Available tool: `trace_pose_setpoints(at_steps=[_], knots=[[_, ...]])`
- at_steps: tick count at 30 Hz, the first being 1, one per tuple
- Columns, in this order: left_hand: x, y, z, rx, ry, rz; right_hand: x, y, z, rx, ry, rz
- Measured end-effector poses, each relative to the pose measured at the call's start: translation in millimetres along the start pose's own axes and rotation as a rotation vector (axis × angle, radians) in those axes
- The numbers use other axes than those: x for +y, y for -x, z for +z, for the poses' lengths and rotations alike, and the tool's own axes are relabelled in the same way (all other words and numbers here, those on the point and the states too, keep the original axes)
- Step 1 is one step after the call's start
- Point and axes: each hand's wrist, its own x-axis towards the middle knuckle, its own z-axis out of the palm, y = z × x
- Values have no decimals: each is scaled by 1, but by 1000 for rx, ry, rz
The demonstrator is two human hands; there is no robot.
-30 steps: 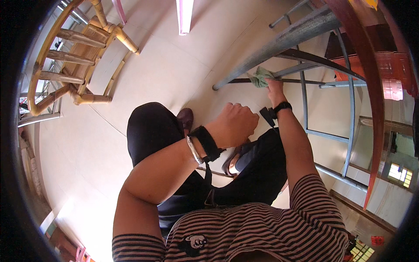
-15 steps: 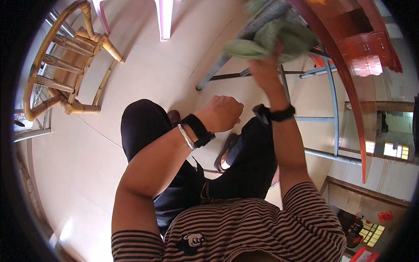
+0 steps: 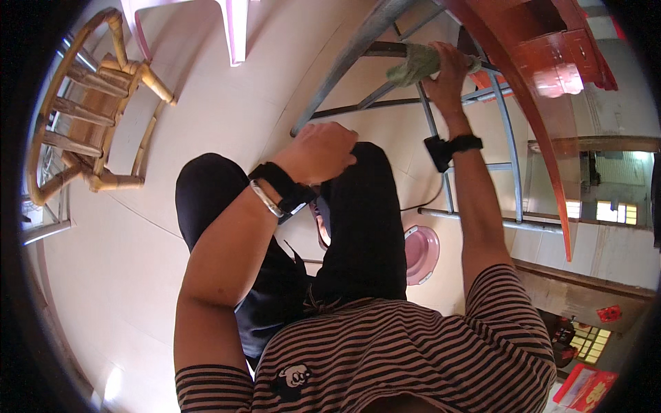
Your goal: The person cleans a table by first soaking and wringing a cloth in a basin, then using it to wipe the legs and the underside of the tabletop, and finally wiping the top surface.
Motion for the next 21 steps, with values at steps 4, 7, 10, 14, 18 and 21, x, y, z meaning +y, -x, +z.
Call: trace_pose_setpoints(at_steps=[4,7,10,14,18,21], knots=[[-1,-6,-11,297,-45,-125,-73,8,4,58,-153,1],[5,-18,-11,546,90,-117,-90,14,7,77,-97,-1],[13,-28,-15,770,399,-131,-63,17,12,40,46,-19],[7,-32,-27,997,574,-88,17,17,20,251,-112,113],[-7,-30,-36,1006,777,-133,73,47,22,559,-828,670],[-9,-25,-50,1035,979,-85,77,78,21,635,-1305,972]])
